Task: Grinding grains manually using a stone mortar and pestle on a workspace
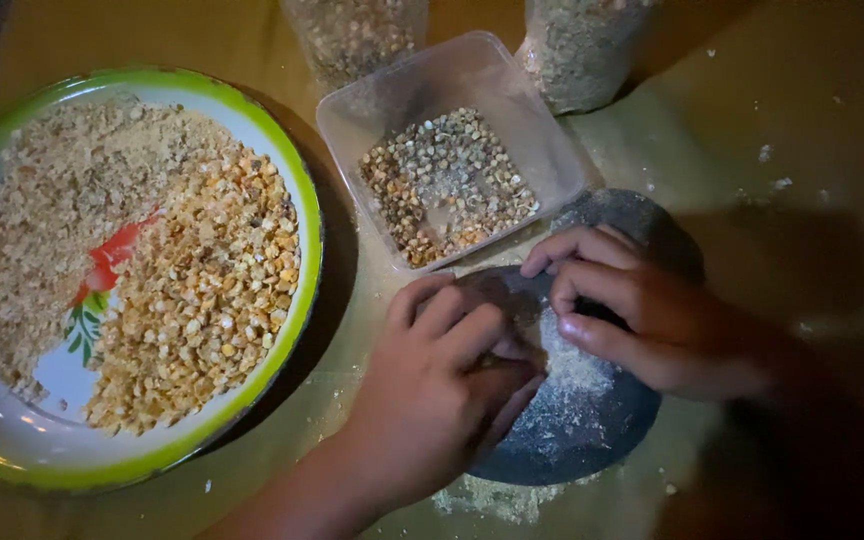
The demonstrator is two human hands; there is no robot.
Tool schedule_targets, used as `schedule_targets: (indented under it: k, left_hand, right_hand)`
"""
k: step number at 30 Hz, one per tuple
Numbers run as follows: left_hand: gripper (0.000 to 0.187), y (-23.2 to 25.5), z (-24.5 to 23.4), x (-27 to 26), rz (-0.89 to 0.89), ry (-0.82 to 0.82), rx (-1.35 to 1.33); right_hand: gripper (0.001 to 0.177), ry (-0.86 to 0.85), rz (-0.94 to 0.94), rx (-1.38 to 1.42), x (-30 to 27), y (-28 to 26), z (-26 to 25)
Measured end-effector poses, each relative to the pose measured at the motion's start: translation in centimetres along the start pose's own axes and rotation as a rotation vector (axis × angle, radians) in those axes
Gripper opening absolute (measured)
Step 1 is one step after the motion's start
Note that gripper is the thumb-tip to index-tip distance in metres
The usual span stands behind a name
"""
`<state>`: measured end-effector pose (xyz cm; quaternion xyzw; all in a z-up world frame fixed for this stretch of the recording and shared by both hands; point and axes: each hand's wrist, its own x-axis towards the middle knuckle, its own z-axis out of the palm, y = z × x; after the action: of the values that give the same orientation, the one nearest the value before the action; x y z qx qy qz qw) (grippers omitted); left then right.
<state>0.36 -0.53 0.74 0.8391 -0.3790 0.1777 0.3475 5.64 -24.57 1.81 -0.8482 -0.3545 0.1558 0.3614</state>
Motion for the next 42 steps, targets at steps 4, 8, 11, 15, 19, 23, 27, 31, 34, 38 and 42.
schedule_targets:
  k: [4, 8, 11, 15, 19, 23, 27, 31, 34, 38, 42]
  left_hand:
    - [0.014, -0.2, 0.1, -0.1, 0.026, 0.001, 0.037]
    - [0.013, -0.3, -0.9, 0.1, 0.084, 0.028, -0.020]
    - [0.013, -0.5, -2.5, 0.7, 0.059, 0.093, -0.005]
    - [0.003, -1.6, -6.1, 1.6, 0.011, 0.209, 0.091]
    - [0.011, -4.2, -9.2, -0.5, -0.133, 0.233, 0.391]
    - [0.017, -8.1, -12.6, -2.9, -0.130, 0.192, 0.521]
    - [0.009, -9.9, -14.4, -3.0, -0.171, 0.101, 0.494]
    - [0.007, -10.8, -14.6, -3.5, -0.371, -0.048, 0.495]
    - [0.004, -11.2, -14.7, -3.6, -0.405, -0.094, 0.500]
    - [0.007, -10.8, -14.9, -3.6, -0.520, -0.218, 0.389]
    - [0.021, -10.4, -14.8, -3.3, -0.404, -0.177, 0.266]
  right_hand:
    - [0.016, -0.012, -0.031, 0.005, 0.1, 0.1, -0.1]
    - [0.028, 0.004, -0.073, -0.010, 0.2, -0.1, 0.1]
    - [0.026, 0.039, -0.076, -0.045, 0.3, 0.1, 0.5]
    - [0.028, 0.048, -0.098, -0.094, 0.4, -0.3, 0.4]
    - [0.035, 0.021, -0.036, -0.029, 0.2, -0.1, 0.3]
    - [0.033, 0.012, -0.033, -0.088, 0.0, 1.2, 0.9]
    - [0.034, 0.090, -0.145, -0.074, -0.6, 4.7, 1.8]
    - [0.029, -0.005, -0.033, -0.184, -1.5, 9.6, 1.6]
    - [0.050, -0.120, -0.407, -0.532, -1.2, 9.8, 1.2]
    - [0.033, 0.000, 0.048, -0.365, -1.1, 8.8, 1.2]
    - [0.023, 0.065, 0.029, -0.229, -2.2, 9.9, 1.8]
